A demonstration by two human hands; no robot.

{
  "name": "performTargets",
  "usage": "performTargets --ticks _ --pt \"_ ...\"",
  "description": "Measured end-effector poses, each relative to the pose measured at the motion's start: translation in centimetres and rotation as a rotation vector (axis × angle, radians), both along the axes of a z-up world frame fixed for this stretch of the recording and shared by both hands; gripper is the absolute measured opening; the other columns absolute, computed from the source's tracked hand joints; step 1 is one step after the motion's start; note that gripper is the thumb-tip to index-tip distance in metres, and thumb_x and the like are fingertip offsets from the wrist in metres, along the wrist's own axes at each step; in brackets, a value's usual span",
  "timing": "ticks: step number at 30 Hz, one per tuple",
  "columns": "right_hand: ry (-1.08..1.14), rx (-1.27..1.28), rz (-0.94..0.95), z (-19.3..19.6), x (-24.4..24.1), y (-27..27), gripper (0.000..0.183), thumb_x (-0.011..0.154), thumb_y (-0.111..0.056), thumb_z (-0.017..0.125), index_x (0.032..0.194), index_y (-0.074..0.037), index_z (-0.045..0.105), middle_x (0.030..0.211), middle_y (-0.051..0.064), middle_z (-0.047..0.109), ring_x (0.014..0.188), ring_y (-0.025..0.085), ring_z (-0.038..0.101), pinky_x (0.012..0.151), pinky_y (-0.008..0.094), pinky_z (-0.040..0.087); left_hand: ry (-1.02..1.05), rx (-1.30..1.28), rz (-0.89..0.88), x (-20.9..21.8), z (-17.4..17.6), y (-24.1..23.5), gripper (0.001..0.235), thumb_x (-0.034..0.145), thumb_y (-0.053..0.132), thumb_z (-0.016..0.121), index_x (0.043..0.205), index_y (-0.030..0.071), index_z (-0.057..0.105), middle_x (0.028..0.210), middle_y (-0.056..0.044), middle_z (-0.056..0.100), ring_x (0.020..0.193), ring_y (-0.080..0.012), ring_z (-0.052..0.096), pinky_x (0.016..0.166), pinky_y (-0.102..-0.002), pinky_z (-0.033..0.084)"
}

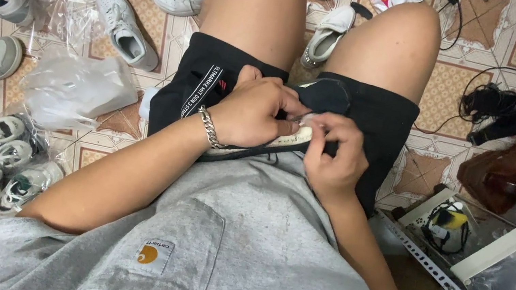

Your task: The person sits on the floor and cleans a black sneaker with pink accents using a cotton swab. They apply a liquid from a white bottle to the swab and rub the shoe's upper and sole edges, then repeat the process on the other shoe.

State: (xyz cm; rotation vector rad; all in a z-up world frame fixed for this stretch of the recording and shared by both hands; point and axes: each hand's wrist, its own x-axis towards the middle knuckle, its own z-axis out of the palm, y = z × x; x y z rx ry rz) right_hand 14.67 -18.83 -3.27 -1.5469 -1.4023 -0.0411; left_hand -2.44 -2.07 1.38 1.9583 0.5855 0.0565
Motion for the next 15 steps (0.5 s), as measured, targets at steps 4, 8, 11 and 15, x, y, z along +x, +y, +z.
performTargets --ticks 4,8,11,15 --pt "0.052 0.042 -0.040 -0.2 0.9 0.0 0.048 0.111 0.004 0.099 0.096 -0.009 0.055 0.104 0.011 0.090 0.086 0.033 0.086 0.084 0.036 0.069 0.002 -0.010 0.008 0.1 -0.1 0.3 0.015 0.110 0.030 0.084 0.118 0.026 0.096 0.091 0.009 0.080 0.107 -0.0237 0.075 0.105 -0.049 0.028" --pt "0.028 0.044 -0.003 1.0 -1.6 0.5 0.047 0.107 0.002 0.102 0.090 -0.011 0.060 0.098 0.008 0.091 0.080 0.033 0.086 0.079 0.035 0.070 -0.018 -0.009 -0.007 0.0 0.7 -0.1 0.019 0.111 0.028 0.081 0.123 0.025 0.096 0.094 0.005 0.083 0.109 -0.0288 0.076 0.105 -0.049 0.030" --pt "-0.064 -0.002 -0.065 0.4 0.0 0.9 0.045 0.115 -0.007 0.096 0.094 -0.014 0.057 0.101 0.005 0.091 0.082 0.028 0.087 0.082 0.033 0.070 0.009 0.031 -0.005 0.0 0.3 0.2 0.020 0.109 0.031 0.084 0.123 0.022 0.095 0.093 0.006 0.082 0.106 -0.0256 0.075 0.104 -0.048 0.029" --pt "0.104 0.056 -0.030 0.4 0.5 0.2 0.055 0.108 0.007 0.101 0.094 -0.011 0.051 0.102 0.011 0.091 0.082 0.032 0.086 0.081 0.034 0.067 0.001 -0.032 0.019 0.2 0.0 0.5 0.019 0.108 0.030 0.085 0.121 0.021 0.095 0.092 0.006 0.080 0.105 -0.0242 0.074 0.106 -0.047 0.028"
